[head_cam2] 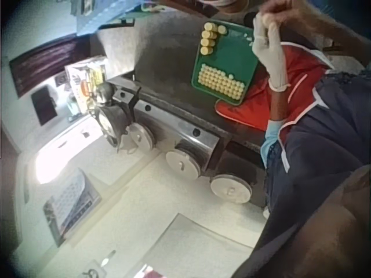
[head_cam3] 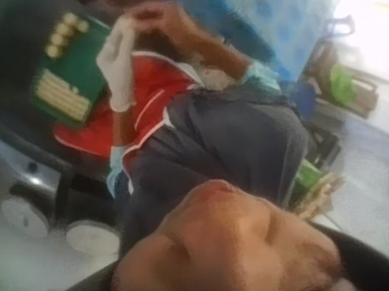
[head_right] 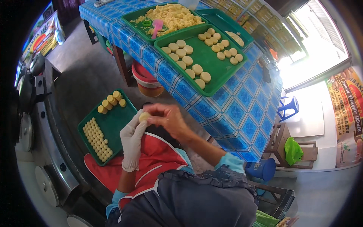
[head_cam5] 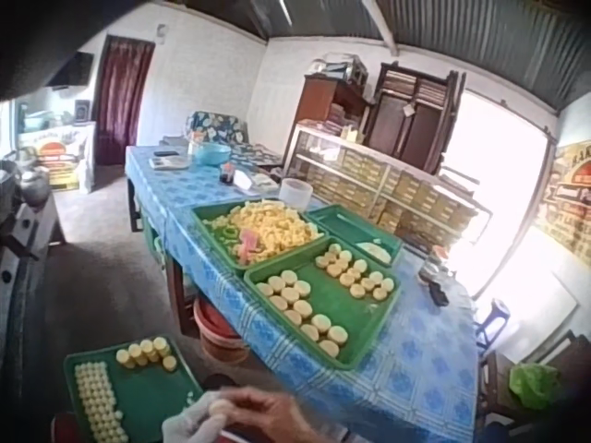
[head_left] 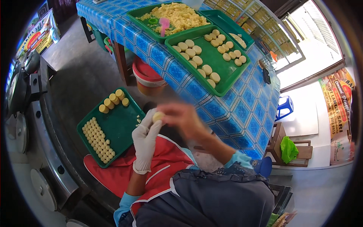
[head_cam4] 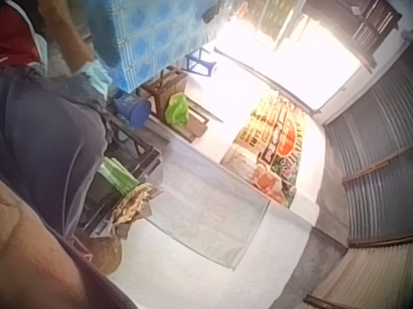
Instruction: The person shapes dough into balls by hand, places them into a circular baking pan on a stove, covers the pan with a lid, and then uses a spatula to transfer the cooked pastries onto a paper-lined tray.
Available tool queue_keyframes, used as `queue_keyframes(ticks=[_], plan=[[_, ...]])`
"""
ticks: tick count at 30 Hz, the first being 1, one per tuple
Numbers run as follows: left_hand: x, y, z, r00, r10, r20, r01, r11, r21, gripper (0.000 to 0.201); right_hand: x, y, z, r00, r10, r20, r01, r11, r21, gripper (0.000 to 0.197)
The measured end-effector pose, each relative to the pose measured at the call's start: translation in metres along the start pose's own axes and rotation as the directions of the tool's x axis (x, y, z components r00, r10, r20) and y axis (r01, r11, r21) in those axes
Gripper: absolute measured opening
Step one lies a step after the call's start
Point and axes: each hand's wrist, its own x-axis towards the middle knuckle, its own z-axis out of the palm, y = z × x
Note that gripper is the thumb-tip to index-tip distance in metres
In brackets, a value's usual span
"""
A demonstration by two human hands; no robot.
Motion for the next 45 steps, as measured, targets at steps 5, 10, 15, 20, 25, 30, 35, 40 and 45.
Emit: queue_keyframes(ticks=[5,10,15,20,25,30,35,40,45], plan=[[0.000,0.036,0.012,0.996,0.085,0.037,-0.079,0.989,-0.125,0.038,0.011,-0.100,-0.071,0.945,-0.311,-0.103,0.302,0.948,-0.095,0.048],[-0.005,0.015,-0.019,0.991,0.033,-0.131,-0.048,0.992,-0.115,0.033,0.095,-0.106,-0.207,0.910,-0.226,-0.348,0.071,0.911,-0.406,0.034],[-0.027,0.014,-0.057,0.952,0.061,-0.299,-0.047,0.998,0.052,0.033,0.134,-0.079,-0.221,0.914,-0.073,-0.400,-0.122,0.889,-0.442,0.022],[-0.044,0.010,-0.092,0.888,-0.029,-0.459,0.010,0.999,-0.045,0.035,0.143,-0.078,-0.211,0.921,-0.118,-0.371,-0.142,0.785,-0.603,0.029],[-0.060,0.006,-0.110,0.855,-0.010,-0.518,-0.017,0.999,-0.046,0.036,0.135,-0.086,-0.209,0.954,-0.238,-0.179,-0.014,0.565,-0.825,0.042],[-0.067,-0.007,-0.127,0.844,-0.004,-0.537,-0.066,0.992,-0.112,0.038,0.132,-0.092,-0.201,0.967,-0.244,-0.073,0.008,0.316,-0.949,0.040],[-0.070,-0.004,-0.125,0.857,-0.001,-0.515,-0.046,0.996,-0.079,0.042,0.131,-0.083,-0.202,0.865,-0.481,0.144,0.293,0.250,-0.923,0.035],[-0.073,-0.008,-0.131,0.865,0.001,-0.502,-0.075,0.989,-0.126,0.043,0.133,-0.079,-0.206,0.872,-0.479,0.099,0.201,0.165,-0.966,0.028],[-0.079,-0.003,-0.133,0.861,-0.005,-0.508,-0.091,0.982,-0.163,0.043,0.132,-0.087,-0.200,0.919,-0.380,0.107,0.164,0.122,-0.979,0.025]])
